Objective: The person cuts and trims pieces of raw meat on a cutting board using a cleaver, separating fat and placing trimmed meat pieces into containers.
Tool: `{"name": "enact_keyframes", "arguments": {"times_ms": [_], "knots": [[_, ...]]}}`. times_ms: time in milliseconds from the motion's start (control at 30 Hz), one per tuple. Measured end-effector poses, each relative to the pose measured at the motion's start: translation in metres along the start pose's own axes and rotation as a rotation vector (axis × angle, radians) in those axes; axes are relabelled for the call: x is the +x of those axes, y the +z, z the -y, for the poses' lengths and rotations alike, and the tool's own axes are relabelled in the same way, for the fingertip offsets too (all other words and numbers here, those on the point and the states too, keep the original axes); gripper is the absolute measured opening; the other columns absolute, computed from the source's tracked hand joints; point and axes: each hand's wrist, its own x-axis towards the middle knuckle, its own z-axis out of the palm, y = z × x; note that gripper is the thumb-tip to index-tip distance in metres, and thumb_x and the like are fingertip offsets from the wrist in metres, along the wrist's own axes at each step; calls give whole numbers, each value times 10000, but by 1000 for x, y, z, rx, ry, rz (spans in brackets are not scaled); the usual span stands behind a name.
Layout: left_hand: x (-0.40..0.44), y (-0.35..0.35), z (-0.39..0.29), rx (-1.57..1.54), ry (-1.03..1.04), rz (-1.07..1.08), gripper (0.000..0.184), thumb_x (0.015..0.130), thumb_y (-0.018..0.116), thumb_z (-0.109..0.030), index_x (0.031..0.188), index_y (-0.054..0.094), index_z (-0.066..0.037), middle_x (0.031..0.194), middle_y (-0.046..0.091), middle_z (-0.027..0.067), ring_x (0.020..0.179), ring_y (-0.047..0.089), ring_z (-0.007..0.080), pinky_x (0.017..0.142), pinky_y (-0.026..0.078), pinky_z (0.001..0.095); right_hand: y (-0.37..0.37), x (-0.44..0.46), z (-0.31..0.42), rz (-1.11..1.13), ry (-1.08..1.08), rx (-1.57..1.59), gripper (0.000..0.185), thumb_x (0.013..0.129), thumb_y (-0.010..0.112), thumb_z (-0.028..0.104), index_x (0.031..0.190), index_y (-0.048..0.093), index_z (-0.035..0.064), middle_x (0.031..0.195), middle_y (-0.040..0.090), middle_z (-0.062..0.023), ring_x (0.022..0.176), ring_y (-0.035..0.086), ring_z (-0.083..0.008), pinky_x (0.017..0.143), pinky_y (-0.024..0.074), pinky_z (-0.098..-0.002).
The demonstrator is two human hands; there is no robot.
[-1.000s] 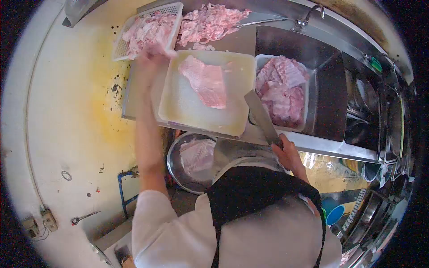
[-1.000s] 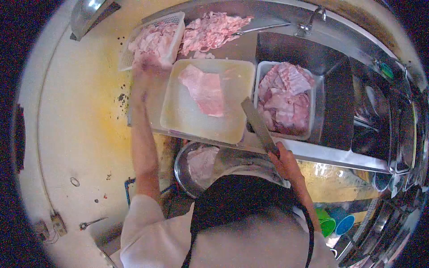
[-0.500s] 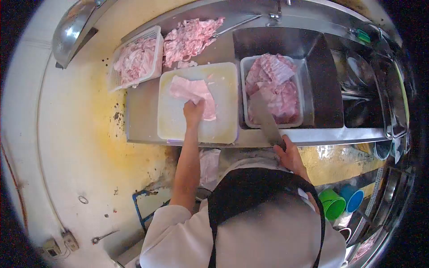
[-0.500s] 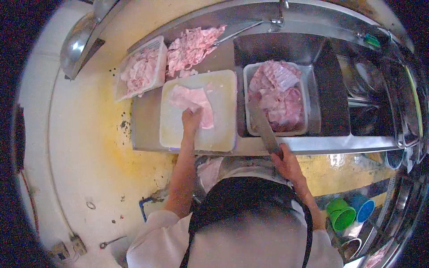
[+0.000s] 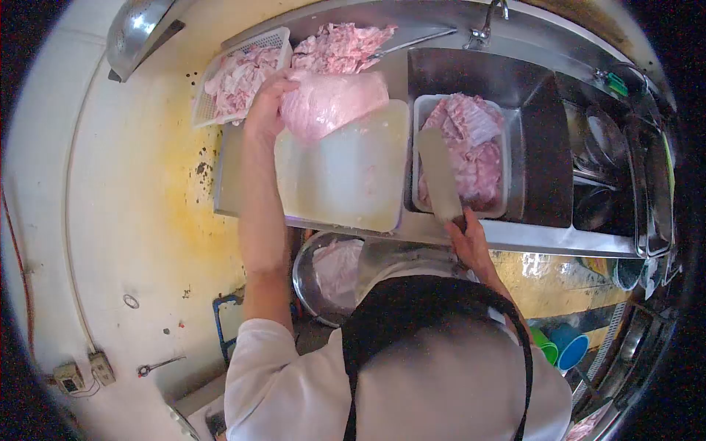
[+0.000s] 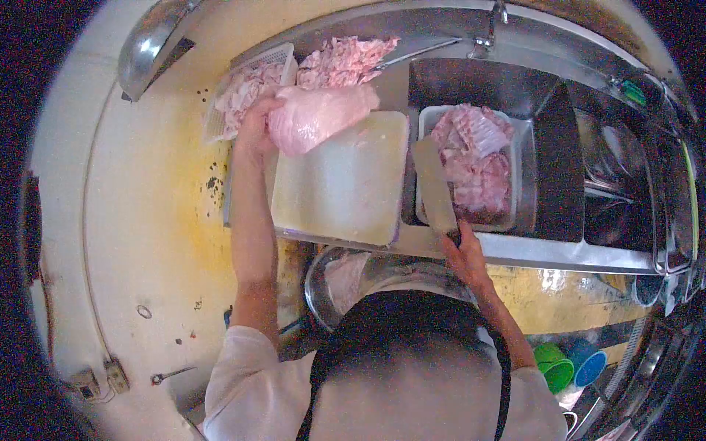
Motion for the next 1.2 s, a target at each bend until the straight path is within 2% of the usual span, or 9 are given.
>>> {"name": "enact_keyframes", "arguments": {"times_ms": [200,267,400,500,633,733,900,1067,1200], "knots": [[-3,-32,73,1319,-234,-20,173,799,627,-182,909,642,-50,813,672,107,806,665,250,735,524,393,0,-3,18,38,96,116,324,920,639,203,1151,510,15,732,594,-78,536,537,-125,465,437,-304],[5,-77,162,1357,201,-193,167,800,636,-211,877,664,-66,742,669,135,766,671,303,707,519,425,-1,-3,18,46,42,186,341,926,631,210,1175,506,13,744,596,-78,521,529,-130,457,443,-311],[-36,4,190,1425,477,-56,206,809,632,-214,956,625,-69,907,683,153,780,670,344,677,529,471,-2,9,36,138,129,138,390,928,633,227,1219,504,1,798,622,-92,554,558,-144,476,470,-312],[-51,37,203,1512,309,-109,255,824,598,-171,1055,577,-64,931,669,191,764,666,375,618,522,502,15,23,21,153,126,114,478,929,616,219,1334,465,17,704,583,-54,496,494,-112,447,404,-293],[-42,29,207,1644,98,15,216,864,563,-167,1049,557,-54,856,656,208,762,651,394,621,514,497,41,41,-9,149,-146,-96,564,921,621,347,1305,473,-38,948,652,-133,583,606,-192,520,497,-332],[-41,5,216,1160,410,-55,176,896,536,-171,1034,586,-73,837,646,191,779,643,370,678,503,452,60,72,-4,172,-333,-145,594,918,609,373,1313,466,-47,960,657,-141,621,622,-227,581,514,-361],[-41,-3,217,944,162,5,181,920,490,-127,1044,591,-42,853,622,177,817,626,307,734,480,401,80,123,65,313,124,40,464,895,610,255,1261,515,-14,749,618,-96,574,558,-164,540,460,-334],[-44,-15,227,637,96,-39,185,944,454,-109,1029,601,-38,808,538,-6,713,501,89,634,428,254,93,94,13,143,-455,-162,434,898,602,228,1261,520,5,707,581,-65,519,517,-134,490,430,-303],[-58,-14,188,344,-34,-169,181,951,437,-119,967,609,-66,803,538,-38,677,463,50,598,395,226,62,48,15,434,-58,-156,467,896,599,321,1213,555,-19,932,650,-163,784,622,-265,714,493,-388]]}}
